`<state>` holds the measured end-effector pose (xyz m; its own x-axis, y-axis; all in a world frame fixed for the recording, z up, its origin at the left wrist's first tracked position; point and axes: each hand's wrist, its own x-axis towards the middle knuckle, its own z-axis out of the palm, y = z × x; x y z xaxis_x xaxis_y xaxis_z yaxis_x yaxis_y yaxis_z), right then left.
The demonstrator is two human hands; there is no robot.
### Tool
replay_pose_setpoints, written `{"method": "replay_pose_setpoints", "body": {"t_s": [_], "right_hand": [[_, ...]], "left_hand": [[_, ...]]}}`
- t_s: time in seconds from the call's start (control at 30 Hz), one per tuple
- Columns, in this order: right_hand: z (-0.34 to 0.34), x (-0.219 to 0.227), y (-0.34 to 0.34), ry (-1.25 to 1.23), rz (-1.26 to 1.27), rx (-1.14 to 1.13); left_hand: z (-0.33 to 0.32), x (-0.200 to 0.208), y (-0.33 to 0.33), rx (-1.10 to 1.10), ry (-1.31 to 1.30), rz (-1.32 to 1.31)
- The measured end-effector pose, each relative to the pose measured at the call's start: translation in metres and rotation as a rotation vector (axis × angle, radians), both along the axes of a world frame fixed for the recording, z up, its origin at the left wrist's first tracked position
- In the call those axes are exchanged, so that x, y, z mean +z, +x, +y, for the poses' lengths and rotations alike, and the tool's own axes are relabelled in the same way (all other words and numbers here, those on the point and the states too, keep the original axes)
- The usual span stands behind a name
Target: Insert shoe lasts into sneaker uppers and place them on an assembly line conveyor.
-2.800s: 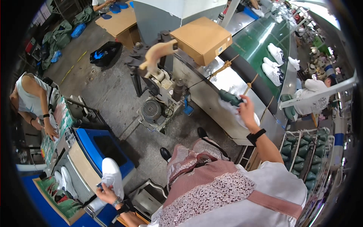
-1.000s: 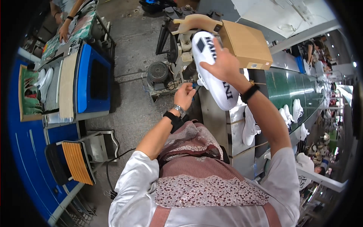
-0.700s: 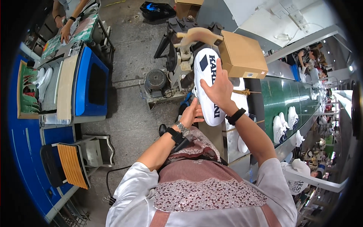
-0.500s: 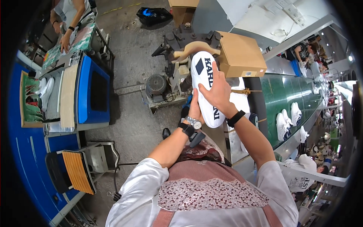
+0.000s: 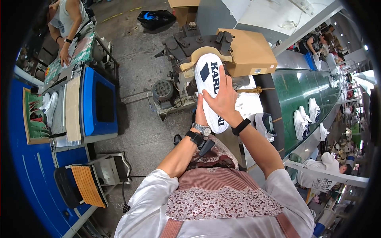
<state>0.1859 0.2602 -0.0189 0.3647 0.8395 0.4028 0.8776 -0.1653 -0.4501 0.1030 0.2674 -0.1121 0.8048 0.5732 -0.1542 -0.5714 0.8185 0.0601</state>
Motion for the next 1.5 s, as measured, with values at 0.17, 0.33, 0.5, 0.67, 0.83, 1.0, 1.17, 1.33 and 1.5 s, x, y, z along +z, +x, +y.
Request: {"method": "replay_pose_setpoints", "body": {"t_s": [0.17,0.33,0.5,0.67,0.83,1.0,1.17,1.33,1.5], "right_hand": [[-0.008,0.004,-0.003,0.055,0.048,-0.006],[-0.025,0.007,-0.011,0.128,0.125,0.009],[-0.09,-0.008,-0.006,0.274,1.296,0.002],[-0.025,-0.058,0.016,-0.11,1.922,-0.068],[0.005,-0.047,-0.005,0.094,2.354,0.477],[-0.052,-0.025,0.018,0.129,2.388,0.543],[-0.175,-0.016,0.102,0.441,2.005,0.698],[-0.33,-0.044,0.177,0.55,1.894,-0.089],[-0.467,-0.105,0.172,0.439,0.876,-1.171]], "left_hand": [[-0.002,0.005,-0.004,0.015,0.073,0.069],[-0.008,-0.001,-0.015,-0.068,0.131,0.183],[-0.027,-0.027,-0.099,-0.208,0.304,0.337],[0.002,-0.015,-0.185,-0.402,0.889,0.707],[-0.01,0.013,-0.255,-0.55,0.91,0.827],[-0.038,0.01,-0.258,-0.574,0.949,1.044],[-0.04,0.006,-0.147,-0.542,1.129,1.284],[-0.041,-0.012,0.027,-0.041,1.595,1.515],[-0.053,-0.051,0.174,-0.164,1.964,1.604]]}}
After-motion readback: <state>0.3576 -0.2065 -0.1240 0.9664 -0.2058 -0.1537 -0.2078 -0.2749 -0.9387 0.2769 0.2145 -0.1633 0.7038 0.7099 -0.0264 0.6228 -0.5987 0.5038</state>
